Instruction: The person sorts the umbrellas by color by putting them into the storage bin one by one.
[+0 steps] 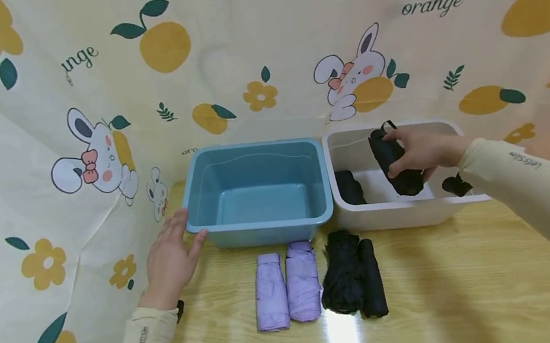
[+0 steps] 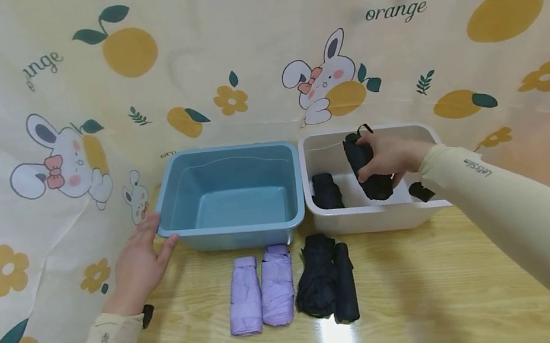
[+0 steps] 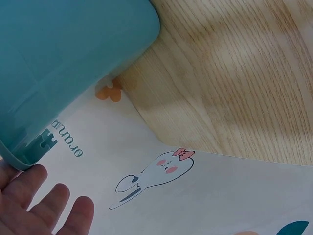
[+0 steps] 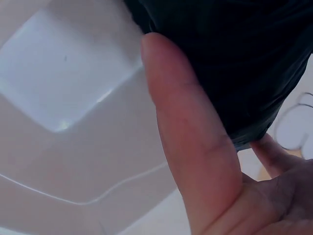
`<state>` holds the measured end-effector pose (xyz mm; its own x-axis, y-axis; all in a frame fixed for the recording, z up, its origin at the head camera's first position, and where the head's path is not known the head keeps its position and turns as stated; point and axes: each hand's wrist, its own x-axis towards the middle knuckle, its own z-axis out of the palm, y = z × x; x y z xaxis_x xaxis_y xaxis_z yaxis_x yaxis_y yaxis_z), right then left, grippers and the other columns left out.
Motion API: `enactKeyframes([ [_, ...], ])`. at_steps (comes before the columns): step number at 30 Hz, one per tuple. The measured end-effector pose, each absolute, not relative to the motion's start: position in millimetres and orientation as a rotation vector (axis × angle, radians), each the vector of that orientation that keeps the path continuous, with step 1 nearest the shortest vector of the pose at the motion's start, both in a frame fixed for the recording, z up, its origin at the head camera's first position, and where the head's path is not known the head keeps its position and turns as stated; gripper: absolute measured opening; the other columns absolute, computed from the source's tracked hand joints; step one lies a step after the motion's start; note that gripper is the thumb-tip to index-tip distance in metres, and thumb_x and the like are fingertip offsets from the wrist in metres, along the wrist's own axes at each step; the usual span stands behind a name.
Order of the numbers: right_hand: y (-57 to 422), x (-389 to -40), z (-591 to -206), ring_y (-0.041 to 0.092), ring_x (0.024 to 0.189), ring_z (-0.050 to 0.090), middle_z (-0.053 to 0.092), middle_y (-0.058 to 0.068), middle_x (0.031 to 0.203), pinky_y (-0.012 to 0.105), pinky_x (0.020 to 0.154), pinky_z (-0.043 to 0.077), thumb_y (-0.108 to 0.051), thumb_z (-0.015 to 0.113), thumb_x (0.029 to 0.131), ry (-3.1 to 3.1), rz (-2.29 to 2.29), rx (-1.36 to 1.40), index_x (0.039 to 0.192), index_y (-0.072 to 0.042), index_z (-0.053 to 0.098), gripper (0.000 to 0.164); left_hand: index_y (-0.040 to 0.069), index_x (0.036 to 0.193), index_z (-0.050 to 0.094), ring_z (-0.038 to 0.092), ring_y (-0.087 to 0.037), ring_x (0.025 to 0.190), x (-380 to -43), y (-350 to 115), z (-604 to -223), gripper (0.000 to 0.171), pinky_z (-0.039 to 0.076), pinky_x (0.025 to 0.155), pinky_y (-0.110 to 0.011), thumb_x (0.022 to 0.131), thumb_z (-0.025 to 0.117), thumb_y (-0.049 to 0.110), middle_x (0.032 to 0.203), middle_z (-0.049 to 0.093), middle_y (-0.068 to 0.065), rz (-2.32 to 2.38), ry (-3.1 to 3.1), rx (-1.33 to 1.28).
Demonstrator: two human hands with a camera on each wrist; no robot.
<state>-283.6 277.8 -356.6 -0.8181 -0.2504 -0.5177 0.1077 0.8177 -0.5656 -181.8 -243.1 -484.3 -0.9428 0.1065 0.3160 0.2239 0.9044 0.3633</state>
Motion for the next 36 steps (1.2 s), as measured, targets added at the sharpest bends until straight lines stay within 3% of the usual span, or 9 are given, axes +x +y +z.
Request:
enactKeyframes([
  [6,274,-301,-378,0.035,0.084,0.065,0.035,0.036,0.128,0.048,0.062,0.06,-0.021,0.077,0.087,2.366,-0.749,-0.082,0.152,-0.002,0.018,0.09,-0.005,0.147,0.043,0.04,-0.046,0.135,-182,-244,-485,0.069,0.035,0.109,-0.057,0.099,0.061,0.041,0.15,0.043,-0.023,-0.575,-2.782,-0.249],
  [18,262,-316,-417,0.048,0.107,0.057,0.033,0.04,0.133,0.049,0.061,0.06,-0.019,0.079,0.083,2.278,-0.619,-0.048,0.153,-0.001,0.014,0.097,-0.006,0.146,0.045,0.043,-0.047,0.133,-181,-243,-484,0.068,0.037,0.107,-0.059,0.098,0.065,0.038,0.148,0.045,-0.023,-0.559,-2.754,-0.25],
  [25,257,-327,-427,0.049,0.104,0.057,0.032,0.039,0.129,0.049,0.06,0.06,-0.018,0.078,0.084,2.253,-0.566,-0.023,0.151,0.0,0.014,0.095,-0.005,0.146,0.045,0.043,-0.046,0.134,-183,-241,-484,0.068,0.037,0.106,-0.059,0.097,0.066,0.038,0.148,0.046,-0.023,-0.57,-2.759,-0.247],
  [36,253,-347,-454,0.056,0.103,0.056,0.016,0.045,0.14,0.048,0.059,0.06,-0.021,0.08,0.081,2.193,-0.525,-0.021,0.152,0.002,0.011,0.102,-0.003,0.146,0.045,0.043,-0.044,0.134,-184,-246,-487,0.069,0.037,0.108,-0.057,0.096,0.066,0.04,0.148,0.046,-0.022,-0.546,-2.757,-0.244],
])
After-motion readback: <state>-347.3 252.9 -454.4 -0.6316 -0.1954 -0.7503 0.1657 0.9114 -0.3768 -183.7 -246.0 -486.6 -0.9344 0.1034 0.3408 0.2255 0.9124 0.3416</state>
